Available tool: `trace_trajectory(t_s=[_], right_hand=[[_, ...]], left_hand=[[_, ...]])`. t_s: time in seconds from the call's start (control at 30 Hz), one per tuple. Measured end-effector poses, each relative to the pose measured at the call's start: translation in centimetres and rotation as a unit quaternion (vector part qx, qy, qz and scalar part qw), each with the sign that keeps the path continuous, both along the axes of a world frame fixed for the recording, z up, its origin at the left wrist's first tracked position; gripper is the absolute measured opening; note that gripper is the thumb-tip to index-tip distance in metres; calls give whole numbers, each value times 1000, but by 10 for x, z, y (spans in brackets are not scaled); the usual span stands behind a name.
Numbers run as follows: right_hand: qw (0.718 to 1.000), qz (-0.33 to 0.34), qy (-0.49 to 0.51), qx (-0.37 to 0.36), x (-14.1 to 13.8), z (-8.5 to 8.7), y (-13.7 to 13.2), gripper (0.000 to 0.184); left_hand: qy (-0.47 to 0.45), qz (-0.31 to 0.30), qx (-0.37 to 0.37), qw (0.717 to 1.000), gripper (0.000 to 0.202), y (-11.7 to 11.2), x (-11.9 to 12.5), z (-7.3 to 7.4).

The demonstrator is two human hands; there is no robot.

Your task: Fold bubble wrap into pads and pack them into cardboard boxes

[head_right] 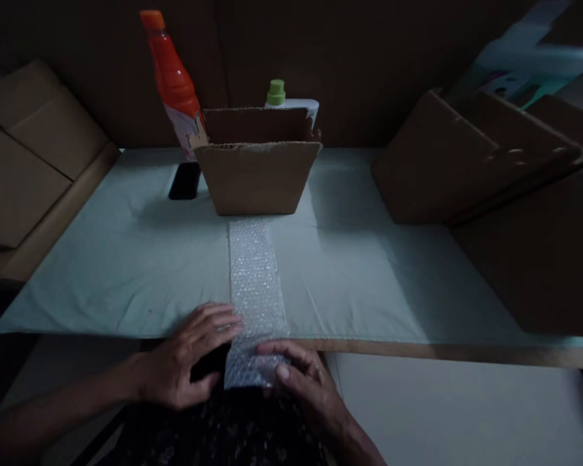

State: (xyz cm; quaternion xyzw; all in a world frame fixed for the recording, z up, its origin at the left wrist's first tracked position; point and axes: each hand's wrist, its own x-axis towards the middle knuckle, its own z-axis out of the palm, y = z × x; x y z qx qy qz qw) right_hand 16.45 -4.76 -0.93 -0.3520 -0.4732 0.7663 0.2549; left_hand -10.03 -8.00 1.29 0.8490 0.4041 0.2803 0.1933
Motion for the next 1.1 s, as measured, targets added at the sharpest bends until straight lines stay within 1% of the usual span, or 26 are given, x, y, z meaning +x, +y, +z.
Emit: trace_trajectory(t_s=[0.03, 0.07, 0.13, 0.2, 0.27, 0.3, 0.33, 0.4, 0.47, 0.53, 0.57, 0.6, 0.63, 0.7, 0.73, 0.8, 0.87, 0.93, 1.0, 1.07, 1.1], right_hand=[[1000, -7, 23, -12, -5, 0, 4, 49], [999, -15, 41, -9, -9, 1, 8, 56], [997, -37, 50, 34, -11, 3, 14, 67], [991, -68, 20, 111, -7, 7, 18, 67], [972, -90, -52, 211, 2, 11, 20, 58], [954, -95, -98, 269, 7, 13, 21, 52], [929, -93, -141, 330, 10, 14, 21, 47], [863, -77, -208, 454, 12, 15, 25, 41], [790, -50, -245, 559, 7, 11, 30, 39], [728, -12, -280, 625, -1, 4, 37, 38], [706, 13, -299, 642, -4, 0, 41, 38], [690, 42, -315, 650, -8, -3, 45, 37], [681, 69, -324, 653, -10, -7, 48, 36], [677, 107, -322, 654, -13, -11, 54, 36], [677, 113, -315, 656, -14, -11, 57, 36], [677, 108, -296, 665, -15, -8, 60, 35], [682, 101, -281, 668, -18, -2, 62, 34], [696, 95, -276, 657, -22, 4, 63, 30], [717, 78, -276, 635, -26, 6, 63, 25], [732, 46, -279, 619, -29, 5, 63, 20], [732, 20, -285, 619, -30, 3, 63, 19]], left_hand=[[-31, 30, -4, 999, 66, -6, 9, -2], [-60, 75, -7, 995, 59, -7, 18, -6], [-101, 185, -26, 977, 45, 3, 31, -14], [-115, 273, -60, 953, 43, 19, 34, -22], [-111, 311, -90, 940, 52, 33, 32, -29], [-103, 317, -101, 937, 57, 37, 30, -32], [-93, 320, -106, 937, 61, 39, 29, -35], [-67, 320, -102, 940, 63, 41, 28, -40], [-41, 319, -81, 944, 64, 41, 29, -42], [-16, 320, -57, 946, 64, 40, 31, -42], [-4, 321, -46, 946, 65, 40, 31, -41], [5, 324, -37, 945, 64, 39, 31, -39], [9, 327, -25, 945, 63, 37, 31, -37], [3, 325, 5, 946, 57, 31, 30, -32], [-4, 313, 24, 949, 55, 27, 29, -30], [-11, 272, 54, 961, 53, 19, 30, -27], [-13, 239, 67, 969, 44, 12, 32, -26], [-28, 241, 57, 968, 34, 8, 34, -27], [-51, 260, 31, 964, 30, 8, 35, -28], [-65, 274, -3, 959, 28, 10, 35, -29], [-66, 282, -15, 957, 27, 12, 35, -29]])
